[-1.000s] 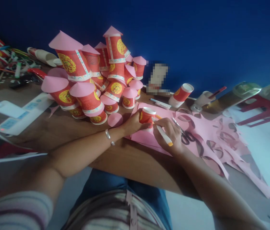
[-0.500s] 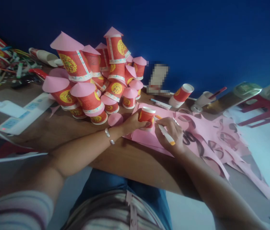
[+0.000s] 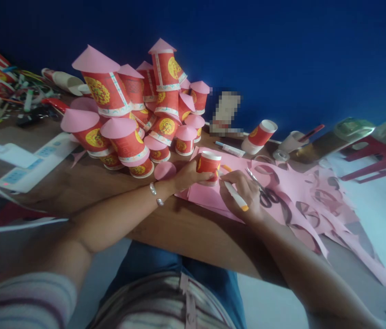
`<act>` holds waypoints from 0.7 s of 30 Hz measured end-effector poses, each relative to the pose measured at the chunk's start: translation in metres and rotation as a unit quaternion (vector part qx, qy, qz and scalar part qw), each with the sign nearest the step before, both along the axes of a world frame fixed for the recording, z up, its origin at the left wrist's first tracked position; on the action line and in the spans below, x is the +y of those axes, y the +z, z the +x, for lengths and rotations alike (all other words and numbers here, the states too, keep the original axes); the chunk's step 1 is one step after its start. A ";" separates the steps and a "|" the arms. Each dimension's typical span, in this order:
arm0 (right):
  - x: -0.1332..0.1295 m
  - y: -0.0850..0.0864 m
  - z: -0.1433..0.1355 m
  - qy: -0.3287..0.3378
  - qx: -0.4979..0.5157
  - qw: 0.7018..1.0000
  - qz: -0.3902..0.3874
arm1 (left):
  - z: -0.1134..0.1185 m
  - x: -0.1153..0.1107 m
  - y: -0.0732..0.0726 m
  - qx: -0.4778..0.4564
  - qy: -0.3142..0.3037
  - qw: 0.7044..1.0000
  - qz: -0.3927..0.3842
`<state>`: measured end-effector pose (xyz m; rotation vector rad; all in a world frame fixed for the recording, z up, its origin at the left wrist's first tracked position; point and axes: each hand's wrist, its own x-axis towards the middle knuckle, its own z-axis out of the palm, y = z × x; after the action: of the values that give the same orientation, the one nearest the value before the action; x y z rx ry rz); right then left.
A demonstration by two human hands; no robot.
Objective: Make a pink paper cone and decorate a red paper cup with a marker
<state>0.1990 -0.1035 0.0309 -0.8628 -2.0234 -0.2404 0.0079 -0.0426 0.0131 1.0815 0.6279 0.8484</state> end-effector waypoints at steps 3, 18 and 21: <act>-0.002 0.000 0.000 -0.005 -0.003 1.000 -0.010 | 0.000 0.000 0.001 0.003 -0.002 1.000 0.008; -0.001 0.002 0.000 -0.003 -0.014 1.000 0.004 | -0.007 0.005 0.008 0.010 -0.058 0.997 0.058; -0.002 0.003 0.000 -0.003 -0.027 1.000 -0.006 | -0.006 0.004 0.011 0.012 -0.058 0.997 0.054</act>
<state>0.1992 -0.1054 0.0336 -0.8787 -2.0744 -0.2578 0.0015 -0.0386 0.0244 1.2152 0.5388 0.7775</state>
